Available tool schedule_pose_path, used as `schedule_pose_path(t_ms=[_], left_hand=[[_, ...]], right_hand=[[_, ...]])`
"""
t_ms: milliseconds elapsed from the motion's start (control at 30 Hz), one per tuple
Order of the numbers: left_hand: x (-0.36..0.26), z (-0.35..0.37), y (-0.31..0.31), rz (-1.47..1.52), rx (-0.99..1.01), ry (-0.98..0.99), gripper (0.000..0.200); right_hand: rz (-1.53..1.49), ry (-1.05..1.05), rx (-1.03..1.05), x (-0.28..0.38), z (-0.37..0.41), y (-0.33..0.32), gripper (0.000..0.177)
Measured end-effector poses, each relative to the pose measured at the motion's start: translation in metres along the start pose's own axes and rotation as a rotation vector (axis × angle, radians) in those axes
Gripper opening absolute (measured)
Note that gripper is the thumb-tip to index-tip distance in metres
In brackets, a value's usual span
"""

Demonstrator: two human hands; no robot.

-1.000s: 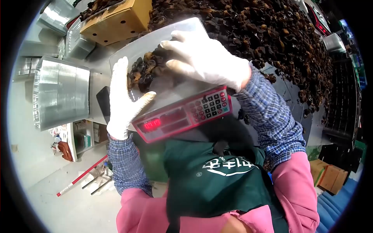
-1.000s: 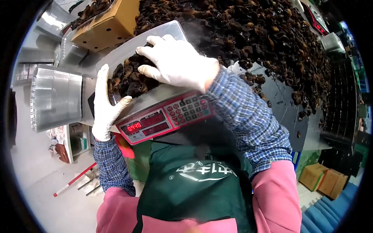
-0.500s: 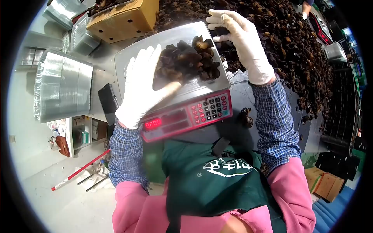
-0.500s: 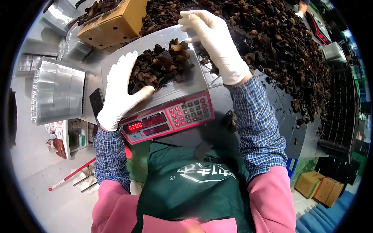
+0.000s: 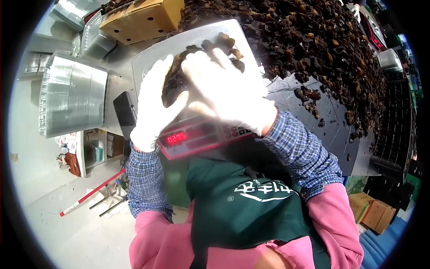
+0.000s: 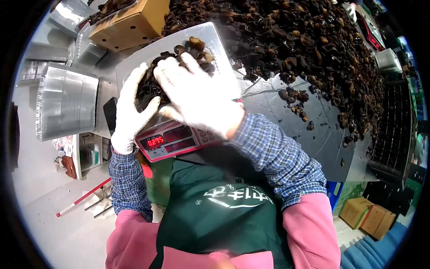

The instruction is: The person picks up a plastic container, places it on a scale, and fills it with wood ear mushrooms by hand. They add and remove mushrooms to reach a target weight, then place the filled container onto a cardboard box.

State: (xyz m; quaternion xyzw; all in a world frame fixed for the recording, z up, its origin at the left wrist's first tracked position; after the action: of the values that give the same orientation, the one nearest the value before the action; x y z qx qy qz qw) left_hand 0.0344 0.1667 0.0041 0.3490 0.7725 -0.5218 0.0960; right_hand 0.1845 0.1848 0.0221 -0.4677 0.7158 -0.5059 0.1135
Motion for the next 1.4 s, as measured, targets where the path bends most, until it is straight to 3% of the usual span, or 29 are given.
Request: schedule_pose_path(t_ms=[67, 233, 333, 467, 500, 533, 600, 633, 800, 867, 933, 1000, 1033, 1233, 1400], left_hand=[[-0.002, -0.001, -0.003, -0.032, -0.011, 0.049, 0.077], [-0.003, -0.003, -0.004, 0.004, -0.026, 0.073, 0.084], [-0.007, -0.004, -0.005, -0.082, -0.009, 0.143, 0.091], [-0.004, 0.002, -0.012, 0.035, -0.042, 0.058, 0.095], [-0.003, 0.002, -0.016, 0.033, -0.035, 0.05, 0.097], [-0.002, 0.001, -0.019, 0.031, -0.029, 0.041, 0.098], [0.003, 0.004, -0.024, 0.208, -0.081, -0.014, 0.1], [0.003, 0.004, -0.027, 0.238, -0.092, -0.041, 0.099], [0.014, 0.009, -0.05, 0.162, -0.169, -0.016, 0.087], [0.027, 0.017, -0.063, 0.131, -0.225, -0.107, 0.078], [0.033, 0.025, -0.077, 0.154, -0.287, -0.184, 0.065], [0.051, 0.041, -0.084, 0.228, -0.35, -0.241, 0.061], [0.052, 0.047, -0.09, 0.172, -0.338, -0.32, 0.058], [0.066, 0.075, -0.088, 0.204, -0.325, -0.407, 0.053], [0.062, 0.074, -0.074, 0.247, -0.267, -0.493, 0.049]], right_hand=[[-0.091, -0.027, 0.055, 0.015, -0.001, 0.009, 0.076], [-0.108, -0.044, 0.054, 0.013, -0.004, 0.001, 0.072], [-0.283, -0.05, 0.064, 0.005, -0.008, -0.015, 0.066], [-0.475, 0.05, 0.056, -0.018, -0.017, -0.044, 0.058], [-0.577, -0.011, 0.017, -0.025, -0.022, -0.05, 0.053], [-0.766, 0.15, 0.087, -0.035, -0.026, -0.058, 0.053], [-0.891, 0.281, 0.128, -0.059, -0.032, -0.056, 0.055], [-1.119, 0.368, 0.067, -0.069, -0.031, -0.052, 0.055], [-1.469, 0.341, -0.062, -0.105, -0.019, -0.05, 0.056], [-1.638, 0.66, -0.167, -0.121, -0.014, -0.067, 0.044], [-1.438, 0.666, -0.159, -0.136, 0.004, -0.084, 0.059], [-1.272, 0.582, -0.082, -0.197, 0.035, -0.068, 0.06], [-1.213, 0.634, -0.1, -0.202, 0.048, -0.068, 0.059], [-1.013, 0.867, 0.007, -0.197, 0.086, -0.055, 0.044], [-0.795, 0.845, 0.148, -0.161, 0.068, -0.048, 0.036]])
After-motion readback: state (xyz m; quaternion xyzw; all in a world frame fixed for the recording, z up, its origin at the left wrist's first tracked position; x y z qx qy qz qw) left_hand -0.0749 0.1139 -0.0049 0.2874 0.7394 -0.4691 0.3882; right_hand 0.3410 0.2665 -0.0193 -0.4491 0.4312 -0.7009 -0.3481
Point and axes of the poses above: each hand's wrist, its own z-axis away from the middle knuckle, its own y-axis out of the palm, x = y × z, the point moved 9 cm from there along -z, towards the middle knuckle, and after that the axes turned 9 degrees about y, right-handed, at the moved point
